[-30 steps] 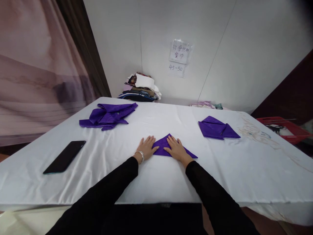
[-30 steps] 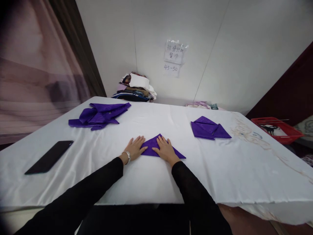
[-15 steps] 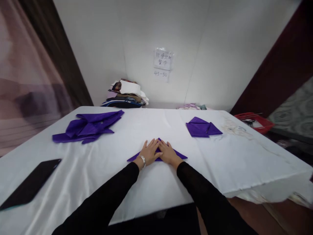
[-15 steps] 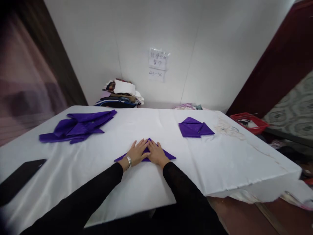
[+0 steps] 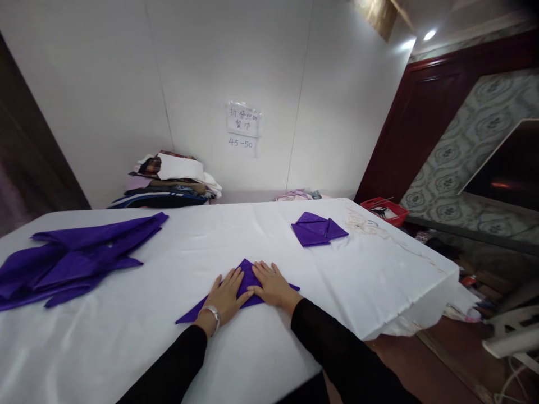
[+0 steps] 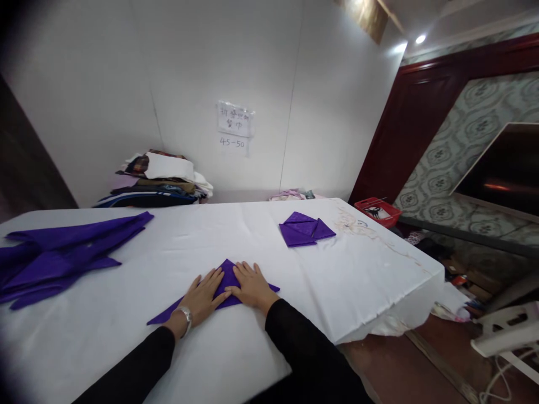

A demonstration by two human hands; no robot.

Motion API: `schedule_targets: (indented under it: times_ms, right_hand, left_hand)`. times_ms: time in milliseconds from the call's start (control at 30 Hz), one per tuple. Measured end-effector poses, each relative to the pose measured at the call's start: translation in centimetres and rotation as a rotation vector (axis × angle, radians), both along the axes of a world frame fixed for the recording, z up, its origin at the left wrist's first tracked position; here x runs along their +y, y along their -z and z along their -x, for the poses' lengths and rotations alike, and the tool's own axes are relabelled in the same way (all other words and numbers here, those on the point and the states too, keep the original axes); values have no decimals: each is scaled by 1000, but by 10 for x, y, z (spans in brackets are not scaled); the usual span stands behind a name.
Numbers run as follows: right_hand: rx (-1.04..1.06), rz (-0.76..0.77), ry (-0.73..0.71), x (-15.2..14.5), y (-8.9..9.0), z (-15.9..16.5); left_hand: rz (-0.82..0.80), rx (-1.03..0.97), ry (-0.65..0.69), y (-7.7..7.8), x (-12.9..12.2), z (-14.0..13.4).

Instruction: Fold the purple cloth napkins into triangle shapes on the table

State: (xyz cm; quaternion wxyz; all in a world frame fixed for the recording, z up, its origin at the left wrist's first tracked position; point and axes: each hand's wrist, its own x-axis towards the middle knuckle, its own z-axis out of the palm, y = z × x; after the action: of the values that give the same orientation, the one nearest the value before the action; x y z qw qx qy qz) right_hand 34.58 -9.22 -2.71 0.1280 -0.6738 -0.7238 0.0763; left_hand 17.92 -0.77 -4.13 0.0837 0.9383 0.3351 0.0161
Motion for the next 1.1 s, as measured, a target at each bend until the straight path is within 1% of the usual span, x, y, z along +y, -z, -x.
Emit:
schedule_targets:
  times_ms: [167,367,467,533,567,600,700,767,833,933,1100]
  right_hand:
    - [-12,54,119,-22,1,-31]
    - [-76,120,263,-51,2,-65]
    - [-90,147,387,-62,-1,-72]
    - [-101,123,448,-64,-4,-65]
    - [-105,98,442,-63,-6,-57]
    - [-104,67,405,-60,-8,-47]
    - [-63,-11,197,-44,-12,-7]
    - [-23,-20,81,-30,-11,16]
    - [3,3,22,-20,-10,28]
    - [7,29,7,-16,-6,22]
    - [-13,70,78,-33,-4,-13]
  left_hand:
    - [-12,9,-4,-2,0,-1]
    - [-19,10,-1,-5,-1,-1]
    - [-26,-2,0,-4,-1,-2]
    - [-25,-11,4,-3,0,-2]
    - [-26,-16,6,-2,0,-2]
    - [-28,-18,5,-1,1,-3]
    - [-40,-14,4,-1,1,-3]
    - [-46,-1,9,-2,1,-3]
    - [-50,16,15,-3,1,-2]
    - [-54,31,7,-4,1,-2]
    - [-41,15,-2,-4,0,-3]
